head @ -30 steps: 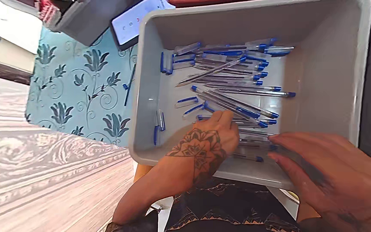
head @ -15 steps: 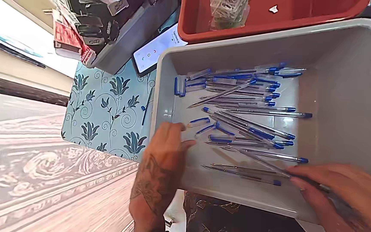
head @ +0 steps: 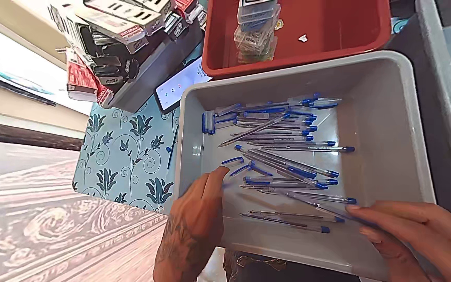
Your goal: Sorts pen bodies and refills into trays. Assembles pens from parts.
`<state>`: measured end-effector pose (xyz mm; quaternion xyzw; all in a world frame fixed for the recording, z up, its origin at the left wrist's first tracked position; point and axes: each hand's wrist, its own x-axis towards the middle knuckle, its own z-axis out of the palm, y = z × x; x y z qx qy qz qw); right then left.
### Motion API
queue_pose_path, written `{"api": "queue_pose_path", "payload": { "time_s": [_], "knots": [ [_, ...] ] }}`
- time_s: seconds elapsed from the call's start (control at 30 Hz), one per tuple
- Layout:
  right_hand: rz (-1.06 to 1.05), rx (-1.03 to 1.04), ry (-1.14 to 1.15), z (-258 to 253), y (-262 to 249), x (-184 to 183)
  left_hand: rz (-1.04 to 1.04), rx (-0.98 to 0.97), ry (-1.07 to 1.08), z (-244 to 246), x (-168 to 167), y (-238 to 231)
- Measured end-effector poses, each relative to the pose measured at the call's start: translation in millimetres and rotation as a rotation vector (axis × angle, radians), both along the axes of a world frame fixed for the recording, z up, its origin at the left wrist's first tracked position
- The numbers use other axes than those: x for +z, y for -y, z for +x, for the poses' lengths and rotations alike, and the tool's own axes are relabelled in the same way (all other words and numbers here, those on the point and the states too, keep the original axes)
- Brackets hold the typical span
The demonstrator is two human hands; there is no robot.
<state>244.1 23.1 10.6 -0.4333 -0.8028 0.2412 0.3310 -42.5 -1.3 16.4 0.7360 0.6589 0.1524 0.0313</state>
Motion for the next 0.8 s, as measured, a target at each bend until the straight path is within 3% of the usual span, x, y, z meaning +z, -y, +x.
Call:
{"api": "queue_pose_path", "payload": {
  "time_s": [0.3, 0.53, 0.8],
  "knots": [
    [0.089, 0.03, 0.002, 4, 6, -1, 0.172, -0.194, 0.523, 25, -8, 6],
    [0.126, -0.065, -0.04, 10, 6, -1, 0.194, -0.178, 0.614, 18, -10, 5],
    [0.134, 0.074, 0.037, 4, 16, 14, 0.23, -0.331, 0.643, 47, -2, 17]
  ]
}}
